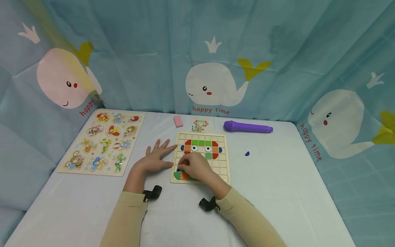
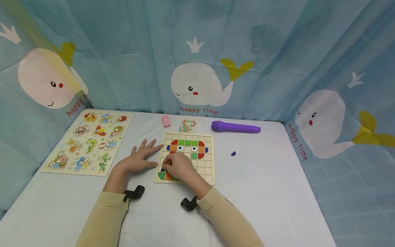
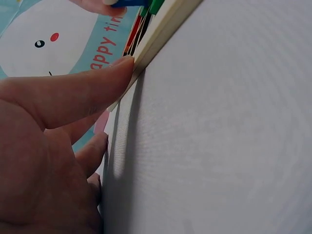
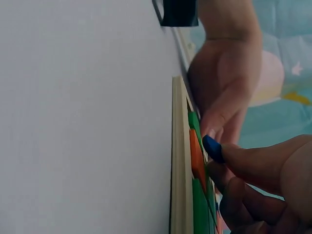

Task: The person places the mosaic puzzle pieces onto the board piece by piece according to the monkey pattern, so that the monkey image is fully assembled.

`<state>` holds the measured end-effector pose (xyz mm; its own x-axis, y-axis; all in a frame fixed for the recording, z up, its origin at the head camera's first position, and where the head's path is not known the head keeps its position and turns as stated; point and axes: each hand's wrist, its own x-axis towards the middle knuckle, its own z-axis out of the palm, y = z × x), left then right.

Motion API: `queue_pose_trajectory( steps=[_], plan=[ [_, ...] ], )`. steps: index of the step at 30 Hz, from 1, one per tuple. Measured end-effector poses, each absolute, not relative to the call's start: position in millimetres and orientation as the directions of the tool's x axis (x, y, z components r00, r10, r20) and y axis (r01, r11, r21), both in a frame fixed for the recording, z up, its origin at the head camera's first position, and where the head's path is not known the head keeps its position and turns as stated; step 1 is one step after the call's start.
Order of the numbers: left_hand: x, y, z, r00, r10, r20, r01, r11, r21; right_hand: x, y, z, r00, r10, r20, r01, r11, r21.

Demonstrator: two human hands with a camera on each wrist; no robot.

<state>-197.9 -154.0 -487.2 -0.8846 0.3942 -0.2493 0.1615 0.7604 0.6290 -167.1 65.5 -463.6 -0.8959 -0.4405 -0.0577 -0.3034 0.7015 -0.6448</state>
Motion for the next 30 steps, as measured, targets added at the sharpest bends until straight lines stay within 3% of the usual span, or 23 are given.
queue_pose_trajectory(
  steps=[16,24,30],
  plan=[
    [-199,-154,-486,-0.885,0.394,-0.246,0.163,0.758,0.631,-170,45,-457,-0.906,-0.414,-0.087,-0.302,0.777,-0.553],
    [-199,-153,-486,-0.887,0.392,-0.245,0.167,0.766,0.621,-169,72,-447,-0.911,-0.406,-0.068,-0.292,0.755,-0.587],
    [-198,-154,-488,-0.888,0.390,-0.244,0.162,0.761,0.628,-169,106,-443,-0.945,-0.316,-0.084,-0.208,0.778,-0.592]
  ],
)
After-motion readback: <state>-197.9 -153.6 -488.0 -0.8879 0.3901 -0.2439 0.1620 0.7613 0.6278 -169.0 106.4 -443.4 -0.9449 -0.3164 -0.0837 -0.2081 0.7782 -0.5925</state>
